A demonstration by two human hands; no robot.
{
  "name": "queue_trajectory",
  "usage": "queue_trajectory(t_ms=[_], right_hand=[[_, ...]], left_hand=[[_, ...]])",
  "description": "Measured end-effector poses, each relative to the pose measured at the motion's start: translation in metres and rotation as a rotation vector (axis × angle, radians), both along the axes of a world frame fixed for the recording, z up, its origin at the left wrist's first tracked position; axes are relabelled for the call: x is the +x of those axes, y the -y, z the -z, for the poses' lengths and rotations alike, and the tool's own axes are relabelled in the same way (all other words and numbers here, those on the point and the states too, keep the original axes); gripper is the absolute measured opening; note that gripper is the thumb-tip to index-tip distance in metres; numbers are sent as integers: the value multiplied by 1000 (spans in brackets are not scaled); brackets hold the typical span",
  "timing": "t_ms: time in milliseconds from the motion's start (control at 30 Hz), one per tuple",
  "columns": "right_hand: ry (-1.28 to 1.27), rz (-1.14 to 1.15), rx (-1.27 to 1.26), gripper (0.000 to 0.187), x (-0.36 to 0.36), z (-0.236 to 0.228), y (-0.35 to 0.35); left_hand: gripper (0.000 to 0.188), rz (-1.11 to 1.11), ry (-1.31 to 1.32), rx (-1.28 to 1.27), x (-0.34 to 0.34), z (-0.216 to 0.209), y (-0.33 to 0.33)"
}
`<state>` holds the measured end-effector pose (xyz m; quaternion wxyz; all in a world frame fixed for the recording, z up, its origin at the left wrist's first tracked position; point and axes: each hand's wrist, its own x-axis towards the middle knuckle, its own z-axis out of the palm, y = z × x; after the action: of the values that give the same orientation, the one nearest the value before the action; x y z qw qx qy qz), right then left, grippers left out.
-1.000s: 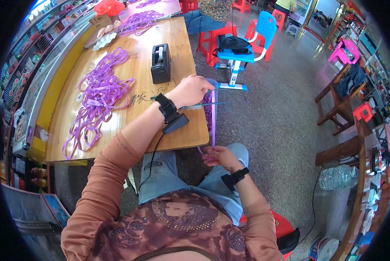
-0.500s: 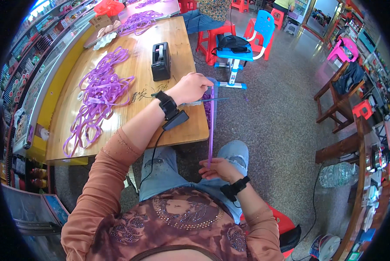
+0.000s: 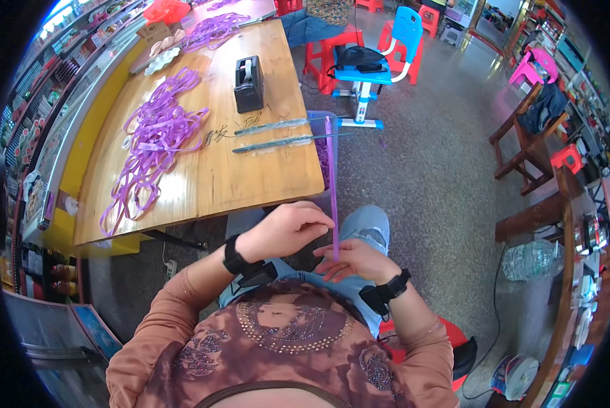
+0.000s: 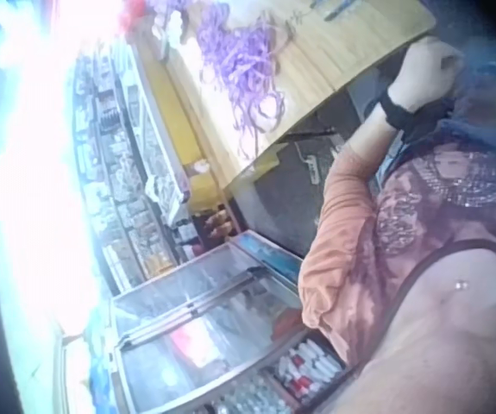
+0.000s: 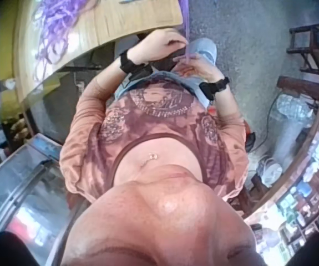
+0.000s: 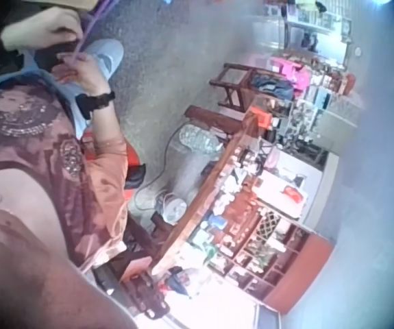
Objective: Measure purple ribbons against markings on a worktable and tie them into bundles.
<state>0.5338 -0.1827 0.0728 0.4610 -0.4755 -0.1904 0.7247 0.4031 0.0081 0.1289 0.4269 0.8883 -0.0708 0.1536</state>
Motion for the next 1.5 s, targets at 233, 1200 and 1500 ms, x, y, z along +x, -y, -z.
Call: queue_trajectory(t_ms=[233, 1200, 1500], right_hand=[[62, 16, -12, 49, -6, -5, 1], [613, 459, 307, 32, 29, -19, -45], [585, 556, 370, 21, 62, -15, -107]], left_hand=[[25, -107, -307, -599, 5, 57, 13], [19, -136, -293, -477, 16, 80, 30], [19, -139, -299, -432, 17, 85, 27]])
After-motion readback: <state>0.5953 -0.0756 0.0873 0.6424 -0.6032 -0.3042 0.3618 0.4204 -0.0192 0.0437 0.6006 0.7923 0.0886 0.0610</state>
